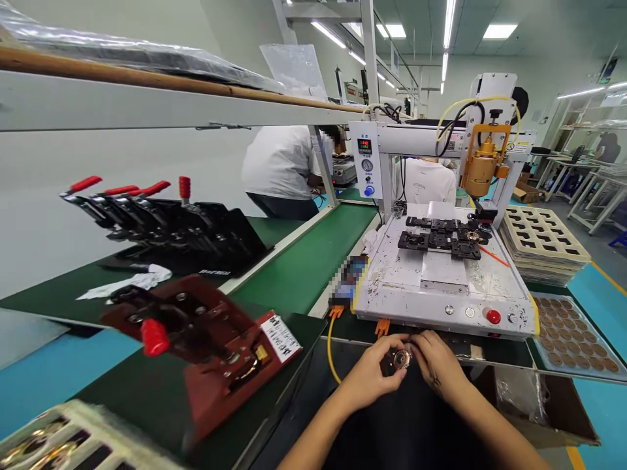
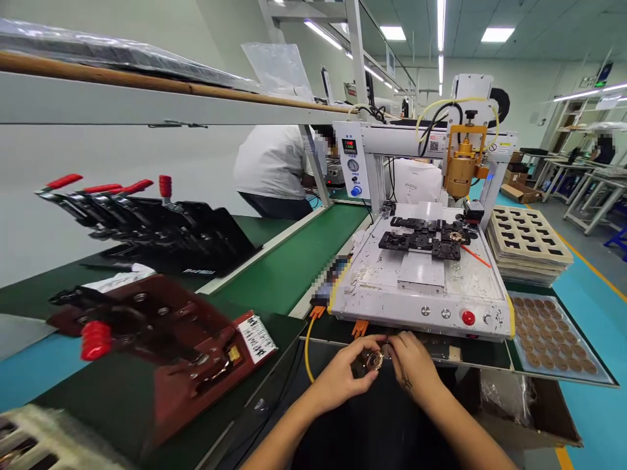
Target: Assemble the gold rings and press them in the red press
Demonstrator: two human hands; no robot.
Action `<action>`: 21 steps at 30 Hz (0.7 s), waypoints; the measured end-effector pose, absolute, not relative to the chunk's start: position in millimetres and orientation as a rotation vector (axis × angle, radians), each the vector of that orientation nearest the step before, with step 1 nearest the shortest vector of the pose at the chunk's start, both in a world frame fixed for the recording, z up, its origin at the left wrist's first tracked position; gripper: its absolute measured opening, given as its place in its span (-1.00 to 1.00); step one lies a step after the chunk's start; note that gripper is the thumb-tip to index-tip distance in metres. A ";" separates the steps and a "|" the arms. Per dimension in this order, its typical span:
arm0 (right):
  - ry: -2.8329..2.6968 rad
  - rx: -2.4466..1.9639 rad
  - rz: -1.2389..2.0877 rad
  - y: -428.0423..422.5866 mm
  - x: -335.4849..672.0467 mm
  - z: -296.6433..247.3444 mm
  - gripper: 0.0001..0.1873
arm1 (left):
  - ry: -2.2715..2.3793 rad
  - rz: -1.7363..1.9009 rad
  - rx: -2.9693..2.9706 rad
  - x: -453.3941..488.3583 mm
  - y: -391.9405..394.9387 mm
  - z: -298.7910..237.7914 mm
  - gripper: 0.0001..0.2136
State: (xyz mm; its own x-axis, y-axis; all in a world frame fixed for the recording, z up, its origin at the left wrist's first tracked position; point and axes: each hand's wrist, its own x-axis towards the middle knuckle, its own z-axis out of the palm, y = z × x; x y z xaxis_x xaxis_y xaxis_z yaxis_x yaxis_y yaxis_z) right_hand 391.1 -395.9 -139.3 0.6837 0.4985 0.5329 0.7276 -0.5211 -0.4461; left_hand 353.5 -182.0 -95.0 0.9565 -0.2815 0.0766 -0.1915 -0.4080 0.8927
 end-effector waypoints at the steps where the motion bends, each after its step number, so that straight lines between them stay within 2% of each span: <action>1: -0.926 -2.250 -0.467 -391.0 395.7 -145.8 -0.74 | -0.312 -0.136 1.997 354.1 -180.8 -95.5 -0.74; 6: -0.985 -2.279 -0.605 -388.2 403.5 -171.1 -0.78 | -0.277 -0.289 1.972 352.6 -176.8 -107.0 -0.76; 13: -1.165 -2.169 -0.813 -396.5 399.8 -198.1 -0.59 | -0.334 -0.320 2.022 349.1 -167.7 -107.0 -0.70; 21: -1.216 -2.091 -0.621 -403.8 373.5 -205.3 -0.66 | -0.348 -0.374 1.885 350.2 -169.6 -99.3 -0.76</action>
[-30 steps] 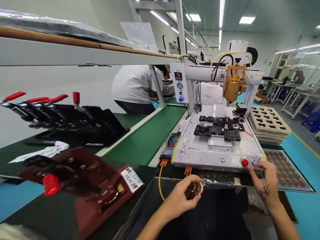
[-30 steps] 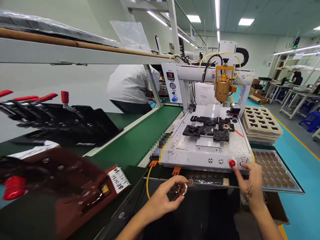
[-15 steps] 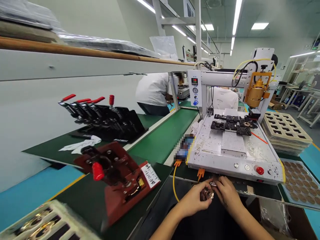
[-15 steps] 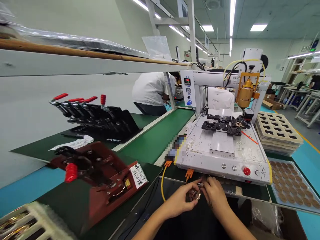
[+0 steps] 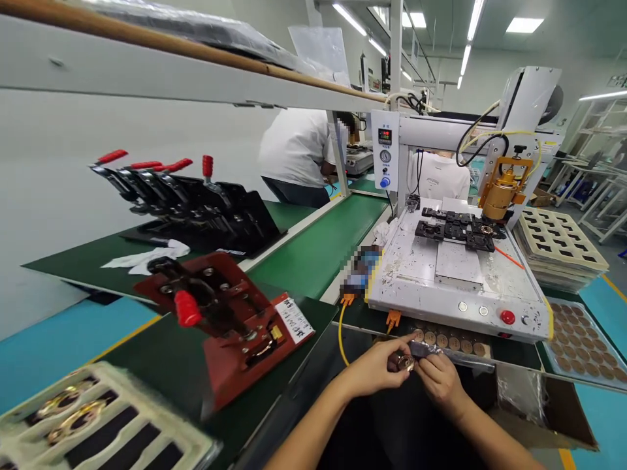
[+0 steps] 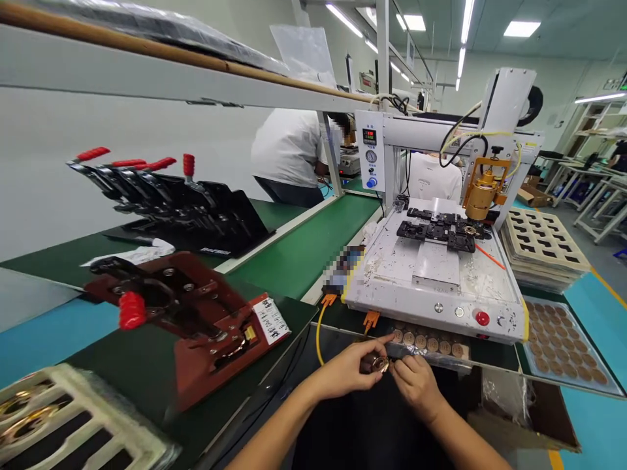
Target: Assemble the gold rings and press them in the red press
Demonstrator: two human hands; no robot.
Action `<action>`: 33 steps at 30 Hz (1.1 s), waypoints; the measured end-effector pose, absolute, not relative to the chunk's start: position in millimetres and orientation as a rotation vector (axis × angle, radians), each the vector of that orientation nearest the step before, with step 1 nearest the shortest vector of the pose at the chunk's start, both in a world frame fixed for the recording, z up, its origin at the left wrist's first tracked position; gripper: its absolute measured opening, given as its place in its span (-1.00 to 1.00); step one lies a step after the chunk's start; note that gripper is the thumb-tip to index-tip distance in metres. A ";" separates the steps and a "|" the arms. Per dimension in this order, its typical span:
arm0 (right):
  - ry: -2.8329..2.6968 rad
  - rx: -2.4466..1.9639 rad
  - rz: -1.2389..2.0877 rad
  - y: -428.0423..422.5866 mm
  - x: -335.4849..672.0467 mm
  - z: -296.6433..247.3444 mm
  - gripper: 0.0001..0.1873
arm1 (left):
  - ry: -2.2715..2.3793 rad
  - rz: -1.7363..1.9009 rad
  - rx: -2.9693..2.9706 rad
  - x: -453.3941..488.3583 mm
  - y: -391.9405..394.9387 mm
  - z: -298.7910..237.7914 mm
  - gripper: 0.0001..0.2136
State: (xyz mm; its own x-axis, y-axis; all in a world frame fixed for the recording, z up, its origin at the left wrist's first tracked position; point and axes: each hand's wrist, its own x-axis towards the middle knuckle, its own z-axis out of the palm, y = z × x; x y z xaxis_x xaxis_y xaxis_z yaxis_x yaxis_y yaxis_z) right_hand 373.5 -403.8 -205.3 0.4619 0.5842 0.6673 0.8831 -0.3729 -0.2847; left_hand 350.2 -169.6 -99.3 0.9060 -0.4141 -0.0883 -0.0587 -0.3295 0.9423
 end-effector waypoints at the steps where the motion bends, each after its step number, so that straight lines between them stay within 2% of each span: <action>1: -1.199 -2.086 -0.582 -404.3 365.8 -204.3 -0.68 | -0.342 -0.374 1.863 350.3 -170.3 -99.4 -0.77; 7: -0.957 -2.049 -0.420 -418.0 323.3 -183.3 -0.79 | -0.315 -0.343 1.903 347.6 -175.1 -103.3 -0.81; 12: -0.430 -2.009 -0.283 -448.7 330.3 -140.1 -0.80 | -0.344 -0.154 1.992 337.8 -193.6 -103.0 -0.75; 16: -0.112 -1.686 0.037 -457.8 342.0 -106.2 -0.57 | -0.336 -0.066 1.942 333.0 -211.9 -98.8 -0.72; 19: -0.024 -1.533 0.079 -455.0 347.6 -95.8 -0.46 | -0.288 -0.044 1.885 331.2 -218.9 -94.7 -0.74; 21: 0.005 -1.499 0.090 -453.0 349.8 -94.8 -0.45 | -0.215 -0.114 1.747 327.8 -220.8 -91.8 -0.76; 26: -0.006 -1.431 0.183 -450.0 348.9 -92.1 -0.57 | 0.010 -0.311 1.205 311.4 -226.0 -81.5 -0.56; 33: -0.058 -1.308 0.334 -446.4 340.9 -74.5 -0.62 | 0.236 -0.324 0.980 292.5 -232.1 -57.6 -0.41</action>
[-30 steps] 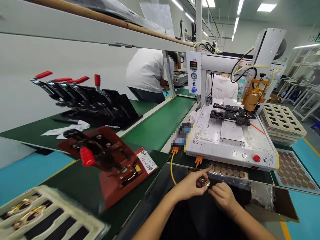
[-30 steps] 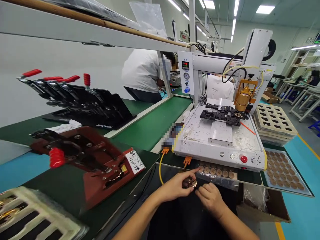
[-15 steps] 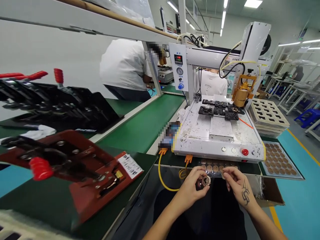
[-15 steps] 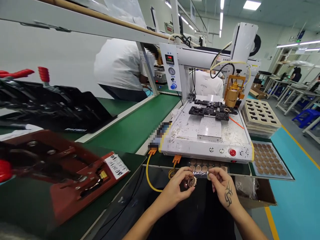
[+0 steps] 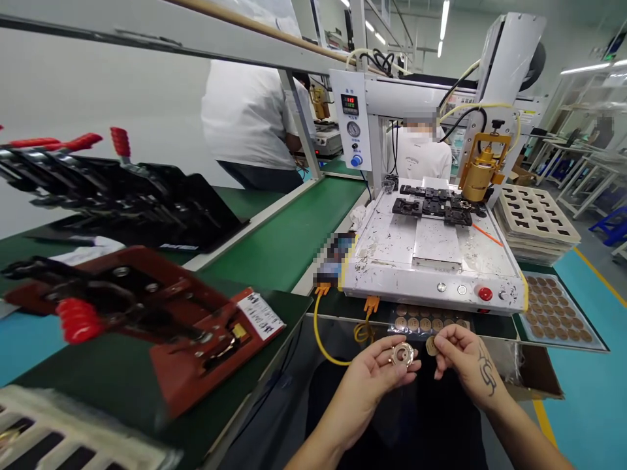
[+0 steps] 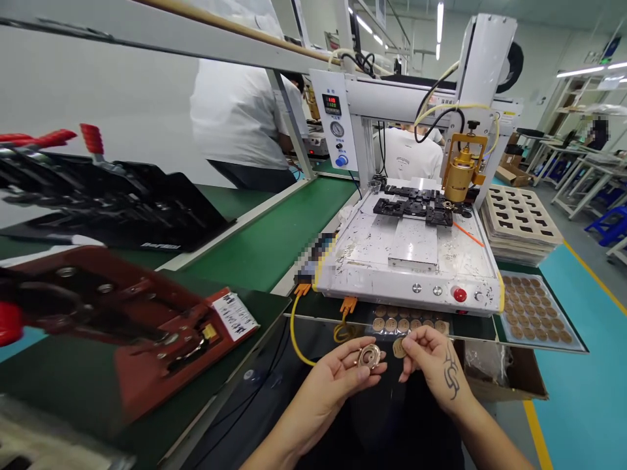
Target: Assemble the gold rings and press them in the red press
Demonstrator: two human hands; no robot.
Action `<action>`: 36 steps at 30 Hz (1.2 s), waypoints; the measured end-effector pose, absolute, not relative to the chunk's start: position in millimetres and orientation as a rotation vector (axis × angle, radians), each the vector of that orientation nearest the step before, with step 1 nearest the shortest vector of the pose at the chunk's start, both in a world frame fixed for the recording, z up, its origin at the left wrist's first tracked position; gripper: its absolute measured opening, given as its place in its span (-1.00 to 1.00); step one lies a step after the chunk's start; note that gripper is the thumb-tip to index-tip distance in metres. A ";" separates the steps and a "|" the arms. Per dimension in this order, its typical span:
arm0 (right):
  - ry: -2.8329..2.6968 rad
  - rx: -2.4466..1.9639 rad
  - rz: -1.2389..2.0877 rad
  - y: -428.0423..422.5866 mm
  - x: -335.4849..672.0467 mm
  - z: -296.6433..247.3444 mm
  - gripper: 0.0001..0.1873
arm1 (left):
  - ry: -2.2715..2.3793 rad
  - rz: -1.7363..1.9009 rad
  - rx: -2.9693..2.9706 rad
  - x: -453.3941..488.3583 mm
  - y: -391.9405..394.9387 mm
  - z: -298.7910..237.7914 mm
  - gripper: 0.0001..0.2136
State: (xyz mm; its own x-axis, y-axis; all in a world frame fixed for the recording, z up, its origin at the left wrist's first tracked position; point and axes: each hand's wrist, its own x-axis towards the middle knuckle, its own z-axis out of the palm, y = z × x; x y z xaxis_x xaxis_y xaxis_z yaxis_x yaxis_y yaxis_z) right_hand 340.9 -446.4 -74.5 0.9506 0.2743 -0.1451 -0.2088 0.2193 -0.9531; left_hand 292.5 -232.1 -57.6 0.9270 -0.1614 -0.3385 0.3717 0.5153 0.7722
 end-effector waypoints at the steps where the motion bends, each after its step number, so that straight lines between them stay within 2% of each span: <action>1: -0.057 -1.301 0.354 -447.4 339.8 -73.1 -0.63 | 0.251 -0.325 0.963 290.4 -232.3 -54.7 -0.41; 15: -0.115 -1.308 0.579 -452.9 319.5 -60.4 -0.60 | 0.185 -0.263 0.953 271.7 -237.4 -49.9 -0.50; 20: -0.146 -1.458 0.534 -451.0 318.2 -53.5 -0.57 | 0.169 -0.259 0.969 268.2 -236.5 -46.9 -0.51; 27: -0.352 -1.638 0.297 -436.6 315.6 -42.6 -0.67 | 0.168 -0.233 0.955 265.0 -240.4 -47.5 -0.55; 36: -0.394 -1.675 0.262 -422.3 310.8 -40.0 -0.73 | 0.143 -0.204 0.952 261.6 -245.9 -46.0 -0.56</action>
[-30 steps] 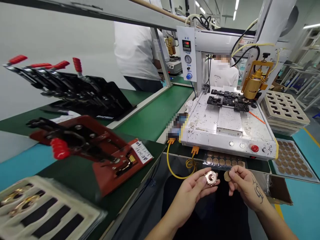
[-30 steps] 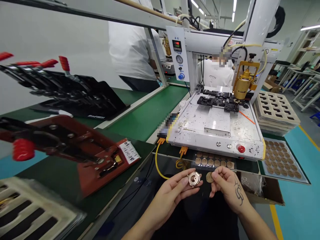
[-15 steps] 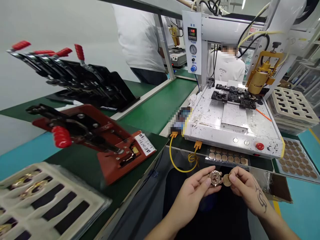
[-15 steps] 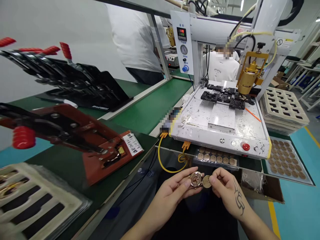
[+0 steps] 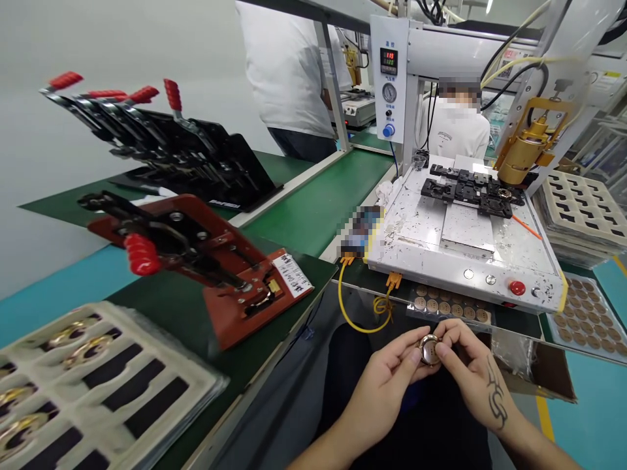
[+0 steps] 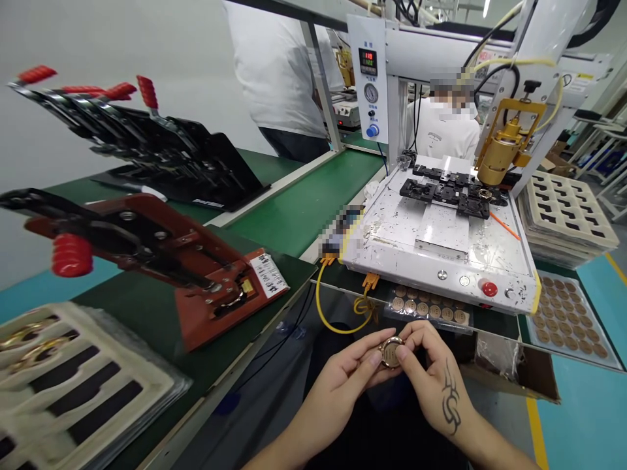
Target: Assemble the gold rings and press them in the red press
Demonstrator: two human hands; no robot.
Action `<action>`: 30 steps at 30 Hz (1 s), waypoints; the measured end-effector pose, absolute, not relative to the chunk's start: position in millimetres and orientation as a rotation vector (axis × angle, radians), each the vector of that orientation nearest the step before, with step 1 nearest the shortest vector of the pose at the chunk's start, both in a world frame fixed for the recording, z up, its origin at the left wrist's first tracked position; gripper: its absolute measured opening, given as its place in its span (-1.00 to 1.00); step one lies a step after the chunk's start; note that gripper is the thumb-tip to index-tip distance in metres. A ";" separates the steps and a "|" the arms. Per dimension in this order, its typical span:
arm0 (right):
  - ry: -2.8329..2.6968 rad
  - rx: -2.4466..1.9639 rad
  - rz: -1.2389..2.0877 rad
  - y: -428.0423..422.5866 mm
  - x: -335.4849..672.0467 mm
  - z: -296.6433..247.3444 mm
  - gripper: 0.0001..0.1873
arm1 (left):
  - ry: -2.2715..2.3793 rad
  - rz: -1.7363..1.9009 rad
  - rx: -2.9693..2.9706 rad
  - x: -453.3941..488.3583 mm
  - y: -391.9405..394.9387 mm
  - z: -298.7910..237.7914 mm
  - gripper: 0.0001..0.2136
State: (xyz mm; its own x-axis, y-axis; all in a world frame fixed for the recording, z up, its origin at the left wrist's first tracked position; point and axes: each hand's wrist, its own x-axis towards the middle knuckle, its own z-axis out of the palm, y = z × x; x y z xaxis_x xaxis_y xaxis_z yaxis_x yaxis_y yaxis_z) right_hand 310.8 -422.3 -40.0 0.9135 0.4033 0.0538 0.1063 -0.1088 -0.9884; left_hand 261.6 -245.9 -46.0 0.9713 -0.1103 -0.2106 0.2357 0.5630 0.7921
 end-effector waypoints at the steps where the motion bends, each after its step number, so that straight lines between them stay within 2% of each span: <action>1: -0.393 -1.676 0.258 -422.2 310.6 -40.0 -0.73 | 0.140 -0.204 0.952 261.2 -246.0 -46.2 -0.56; 10: -0.379 -1.726 0.205 -421.3 308.7 -43.0 -0.72 | 0.143 -0.186 0.995 260.4 -249.8 -46.6 -0.53; 21: -0.587 -1.980 -0.043 -422.7 306.6 -58.2 -0.80 | 0.147 -0.063 1.292 255.2 -255.3 -59.1 -0.54; 25: -0.577 -2.007 -0.040 -424.8 310.5 -56.8 -0.93 | 0.120 -0.049 1.397 256.4 -252.0 -65.7 -0.63; 28: -0.729 -1.993 0.025 -426.3 316.9 -50.0 -0.83 | 0.029 -0.095 1.469 259.1 -243.9 -59.6 -0.56; 30: -0.780 -1.956 0.059 -425.7 321.8 -44.4 -0.84 | -0.005 -0.091 1.480 262.7 -237.1 -52.0 -0.50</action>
